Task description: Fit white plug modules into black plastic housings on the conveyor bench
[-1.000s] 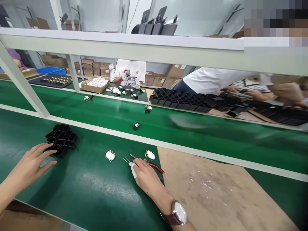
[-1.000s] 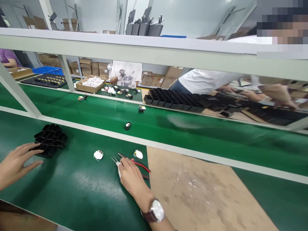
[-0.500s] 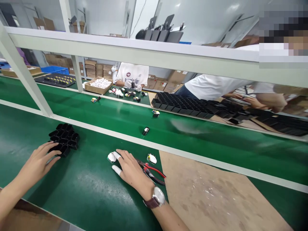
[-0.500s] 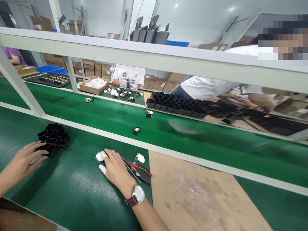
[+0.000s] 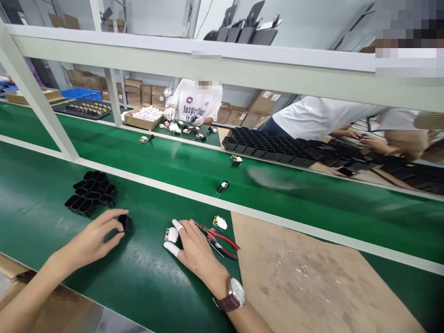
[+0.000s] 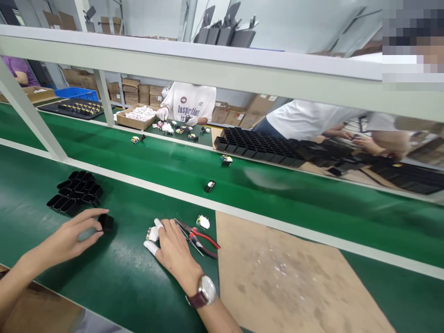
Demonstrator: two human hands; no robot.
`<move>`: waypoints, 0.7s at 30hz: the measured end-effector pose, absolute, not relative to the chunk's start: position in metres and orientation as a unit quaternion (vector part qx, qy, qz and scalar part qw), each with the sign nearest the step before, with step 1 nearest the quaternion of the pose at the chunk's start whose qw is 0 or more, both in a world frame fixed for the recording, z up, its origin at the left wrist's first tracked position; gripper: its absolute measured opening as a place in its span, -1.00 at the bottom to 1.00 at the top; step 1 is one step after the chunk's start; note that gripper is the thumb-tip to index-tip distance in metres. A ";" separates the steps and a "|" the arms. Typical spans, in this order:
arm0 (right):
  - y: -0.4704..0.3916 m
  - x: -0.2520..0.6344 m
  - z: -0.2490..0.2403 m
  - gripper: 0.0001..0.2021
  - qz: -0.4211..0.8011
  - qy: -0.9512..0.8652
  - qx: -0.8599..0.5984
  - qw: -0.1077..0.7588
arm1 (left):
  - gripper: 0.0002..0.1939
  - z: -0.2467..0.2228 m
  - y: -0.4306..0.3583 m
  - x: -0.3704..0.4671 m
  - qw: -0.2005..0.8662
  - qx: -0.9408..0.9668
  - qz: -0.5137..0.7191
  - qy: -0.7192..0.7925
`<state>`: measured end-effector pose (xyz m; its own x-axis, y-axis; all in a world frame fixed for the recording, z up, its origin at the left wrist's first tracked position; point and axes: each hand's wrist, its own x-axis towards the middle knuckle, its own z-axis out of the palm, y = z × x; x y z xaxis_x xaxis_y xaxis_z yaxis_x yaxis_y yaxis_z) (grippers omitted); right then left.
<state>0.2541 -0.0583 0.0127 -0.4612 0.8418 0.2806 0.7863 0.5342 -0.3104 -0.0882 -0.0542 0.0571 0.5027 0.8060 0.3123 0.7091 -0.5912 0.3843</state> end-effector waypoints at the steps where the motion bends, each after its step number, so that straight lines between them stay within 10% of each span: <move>1: -0.058 0.252 0.011 -0.60 0.070 -0.848 -0.482 0.211 | -0.84 0.055 -0.048 -0.074 0.125 0.867 0.226 0.427; 10: -0.063 0.260 -0.003 -0.51 0.180 -0.824 -0.457 0.283 | -0.93 0.035 0.009 0.003 0.221 0.893 0.235 0.313; 21: -0.062 0.263 -0.015 -0.27 0.267 -0.775 -0.455 0.348 | -0.38 0.014 -0.001 0.004 0.276 0.852 0.284 0.342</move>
